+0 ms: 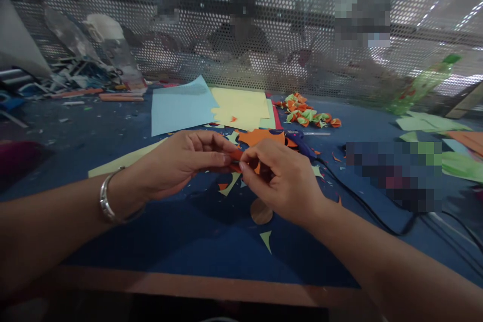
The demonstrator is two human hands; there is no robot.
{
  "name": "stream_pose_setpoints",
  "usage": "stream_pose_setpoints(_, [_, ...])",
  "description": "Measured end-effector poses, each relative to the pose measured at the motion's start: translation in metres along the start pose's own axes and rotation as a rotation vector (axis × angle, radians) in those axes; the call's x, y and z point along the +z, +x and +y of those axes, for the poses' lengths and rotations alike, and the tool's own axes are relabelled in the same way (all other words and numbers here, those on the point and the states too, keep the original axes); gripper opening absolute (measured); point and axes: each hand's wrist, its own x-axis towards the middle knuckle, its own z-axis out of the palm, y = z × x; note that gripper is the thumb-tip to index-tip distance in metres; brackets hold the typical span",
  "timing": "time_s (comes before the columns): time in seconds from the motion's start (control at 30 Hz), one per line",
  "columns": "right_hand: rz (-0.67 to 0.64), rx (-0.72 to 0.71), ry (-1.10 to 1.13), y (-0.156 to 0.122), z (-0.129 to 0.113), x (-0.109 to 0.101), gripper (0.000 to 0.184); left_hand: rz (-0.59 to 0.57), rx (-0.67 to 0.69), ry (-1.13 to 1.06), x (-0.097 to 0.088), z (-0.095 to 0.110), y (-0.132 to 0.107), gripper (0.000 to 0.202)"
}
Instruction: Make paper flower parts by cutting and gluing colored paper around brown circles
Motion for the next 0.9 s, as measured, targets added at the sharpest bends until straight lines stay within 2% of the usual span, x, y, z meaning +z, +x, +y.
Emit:
stream_pose_setpoints(0.17, [-0.014,0.000,-0.015,-0.0016,-0.0002,0.0007,0.004,0.034,0.078,0.058,-0.0012,-0.0002,0.0006,0.013])
stream_pose_setpoints(0.53, [-0.006,0.084,0.036,-0.0002,-0.0030,0.0003,0.006,0.032,0.231,0.199,-0.0059,-0.0027,0.0014,0.016])
stream_pose_setpoints(0.9, [0.009,0.107,0.069,-0.0020,-0.0020,-0.0005,0.005,0.050,0.240,0.179,-0.0053,-0.0041,0.0023,0.017])
